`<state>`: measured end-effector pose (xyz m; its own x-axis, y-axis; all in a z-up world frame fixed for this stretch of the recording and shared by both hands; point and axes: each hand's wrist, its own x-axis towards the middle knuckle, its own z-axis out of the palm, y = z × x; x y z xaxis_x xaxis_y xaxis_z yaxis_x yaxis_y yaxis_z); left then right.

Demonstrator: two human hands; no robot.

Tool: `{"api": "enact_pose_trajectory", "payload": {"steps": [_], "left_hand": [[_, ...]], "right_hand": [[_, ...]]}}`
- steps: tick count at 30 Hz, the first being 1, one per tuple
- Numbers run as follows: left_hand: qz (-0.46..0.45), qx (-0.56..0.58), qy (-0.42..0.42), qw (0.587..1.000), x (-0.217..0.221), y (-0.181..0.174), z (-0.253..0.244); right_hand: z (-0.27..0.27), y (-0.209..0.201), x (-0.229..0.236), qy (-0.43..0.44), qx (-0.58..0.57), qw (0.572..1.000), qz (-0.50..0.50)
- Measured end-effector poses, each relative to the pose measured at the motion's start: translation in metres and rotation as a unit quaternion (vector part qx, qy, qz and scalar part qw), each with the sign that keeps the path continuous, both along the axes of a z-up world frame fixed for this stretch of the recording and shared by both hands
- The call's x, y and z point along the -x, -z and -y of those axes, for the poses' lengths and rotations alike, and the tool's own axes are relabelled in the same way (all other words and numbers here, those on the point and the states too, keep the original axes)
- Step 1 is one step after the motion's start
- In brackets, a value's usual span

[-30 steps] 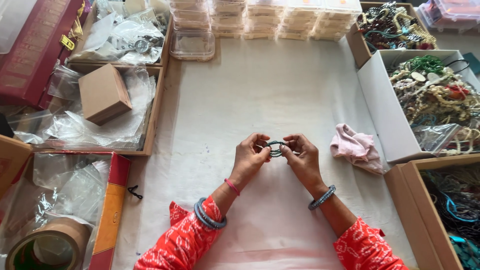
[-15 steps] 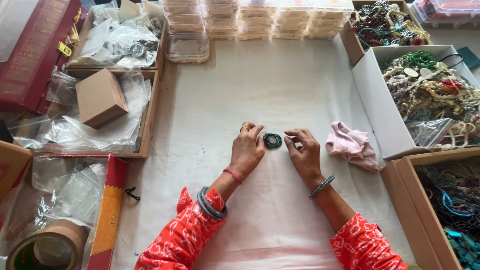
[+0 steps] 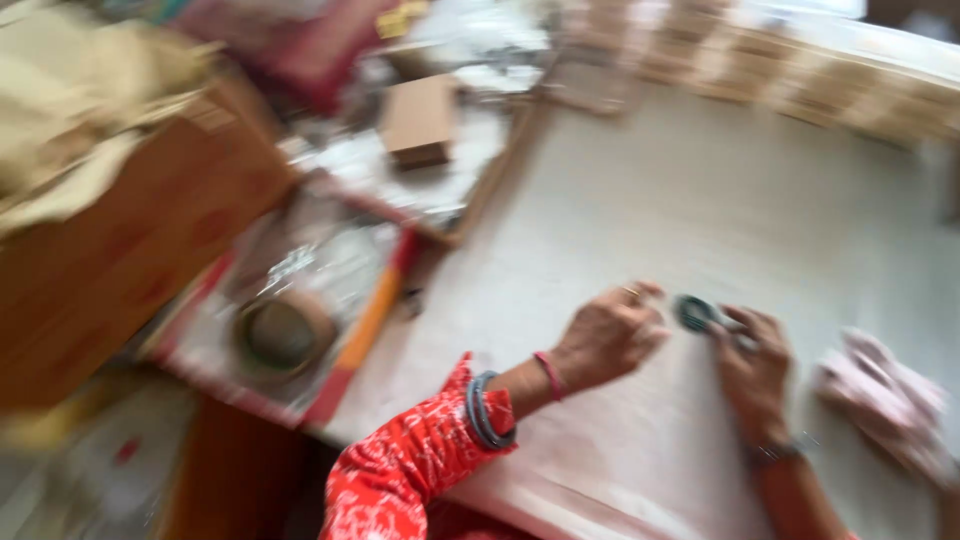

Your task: The person cleans a dark beaded bracelet with a pink cloth, places it in a plastic bag, and then puts the bag into a small plastic container. They then place a small cloth pouch into the container and close it. Finally, they clean a long, light-colored beaded necklace with the pink cloth.

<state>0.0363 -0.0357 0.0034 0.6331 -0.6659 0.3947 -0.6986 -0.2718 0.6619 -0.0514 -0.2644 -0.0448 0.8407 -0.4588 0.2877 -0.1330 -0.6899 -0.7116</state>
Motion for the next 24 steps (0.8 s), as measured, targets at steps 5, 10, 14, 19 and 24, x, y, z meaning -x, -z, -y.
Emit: {"api": "enact_pose_trajectory", "payload": {"steps": [5,10,14,19,24], "left_hand": [[0.058,0.018,-0.074,0.995,0.027,-0.043,-0.093],[0.045,0.057,-0.157,0.985,0.035,-0.075,-0.189],[0.191,-0.156,-0.308,0.919,0.007,-0.090,-0.271],[0.228,-0.316,-0.362,0.847,-0.032,-0.093,-0.330],[0.135,-0.307,-0.349,0.875,-0.056,-0.093,-0.327]], "right_hand": [[0.035,0.014,-0.001,-0.024,0.018,0.996,-0.084],[0.065,0.047,-0.003,0.026,-0.088,0.993,-0.077],[0.062,0.049,0.004,0.005,0.030,0.998,-0.057],[0.060,0.047,0.005,-0.015,0.066,0.997,-0.043],[0.057,0.043,0.005,-0.008,0.074,0.995,-0.065]]}}
